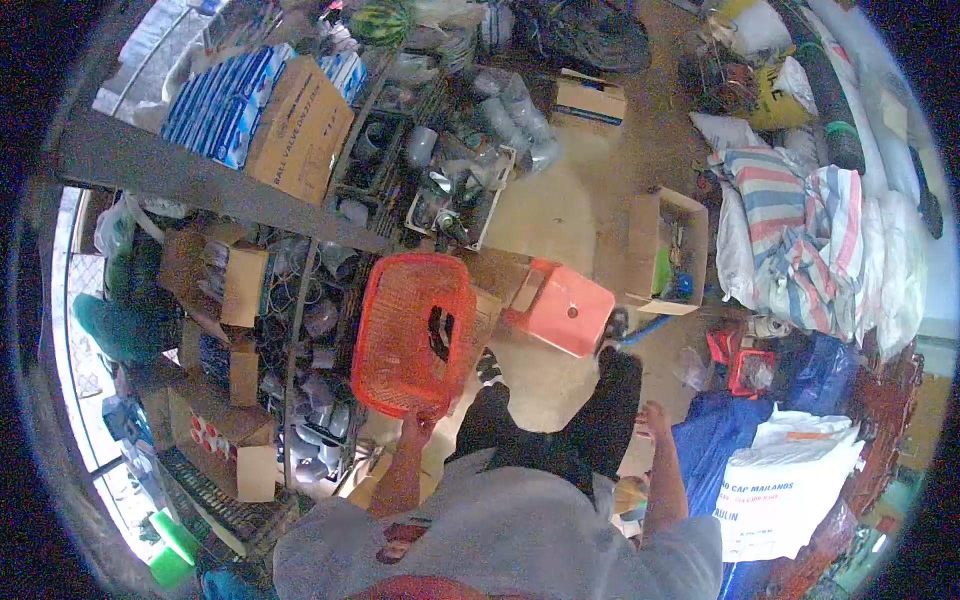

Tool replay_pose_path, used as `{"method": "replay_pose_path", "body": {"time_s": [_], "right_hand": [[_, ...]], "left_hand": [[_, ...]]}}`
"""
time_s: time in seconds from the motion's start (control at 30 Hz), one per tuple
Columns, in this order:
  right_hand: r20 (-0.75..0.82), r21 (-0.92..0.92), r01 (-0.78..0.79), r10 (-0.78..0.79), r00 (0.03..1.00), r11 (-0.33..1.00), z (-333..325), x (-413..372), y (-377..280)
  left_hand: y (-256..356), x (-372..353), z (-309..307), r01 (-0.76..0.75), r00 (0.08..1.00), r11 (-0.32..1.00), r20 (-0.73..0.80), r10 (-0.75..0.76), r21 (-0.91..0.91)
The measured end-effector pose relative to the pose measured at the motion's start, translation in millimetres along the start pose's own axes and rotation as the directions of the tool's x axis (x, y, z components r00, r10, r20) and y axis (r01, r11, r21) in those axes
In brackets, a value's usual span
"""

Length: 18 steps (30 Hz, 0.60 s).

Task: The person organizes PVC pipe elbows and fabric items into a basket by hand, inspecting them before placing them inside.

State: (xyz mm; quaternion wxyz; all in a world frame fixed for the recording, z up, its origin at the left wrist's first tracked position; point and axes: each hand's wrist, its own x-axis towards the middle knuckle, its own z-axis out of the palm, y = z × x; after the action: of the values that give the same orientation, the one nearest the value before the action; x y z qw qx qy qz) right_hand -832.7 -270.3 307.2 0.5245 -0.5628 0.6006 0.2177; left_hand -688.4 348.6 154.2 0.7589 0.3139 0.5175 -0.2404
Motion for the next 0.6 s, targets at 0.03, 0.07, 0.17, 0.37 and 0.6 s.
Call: {"method": "replay_pose_path", "body": {"time_s": [0.03, 0.07, 0.17, 0.37, 0.6], "right_hand": [[0.0, 0.006, -0.004, 0.004, 1.0, 1.0, -8.1, 10.6, 6.7], [0.015, -0.072, 0.085, -0.084, 0.996, 0.994, -16.4, 36.8, 22.5], [-0.008, -0.028, 0.073, -0.073, 0.997, 0.997, -4.9, 26.2, 3.7], [0.317, -0.004, 0.133, -0.125, 0.94, 0.991, 9.3, 88.2, -61.0], [0.249, -0.246, 0.102, -0.039, 0.968, 0.964, -71.7, 292.2, -292.9]], "left_hand": [[7.4, -5.4, 5.6, 0.001, 1.0, 1.0, -0.001, -0.001, 0.007], [16.2, -12.2, 14.5, -0.043, 0.999, 0.997, 0.036, 0.04, 0.071], [38.9, -40.9, 61.5, -0.129, 0.992, 0.985, 0.028, 0.126, 0.118], [68.7, -10.8, 180.5, -0.292, 0.951, 0.955, 0.119, 0.284, 0.053], [81.0, 35.4, 398.4, -0.426, 0.897, 0.897, -0.071, 0.436, 0.119]]}}
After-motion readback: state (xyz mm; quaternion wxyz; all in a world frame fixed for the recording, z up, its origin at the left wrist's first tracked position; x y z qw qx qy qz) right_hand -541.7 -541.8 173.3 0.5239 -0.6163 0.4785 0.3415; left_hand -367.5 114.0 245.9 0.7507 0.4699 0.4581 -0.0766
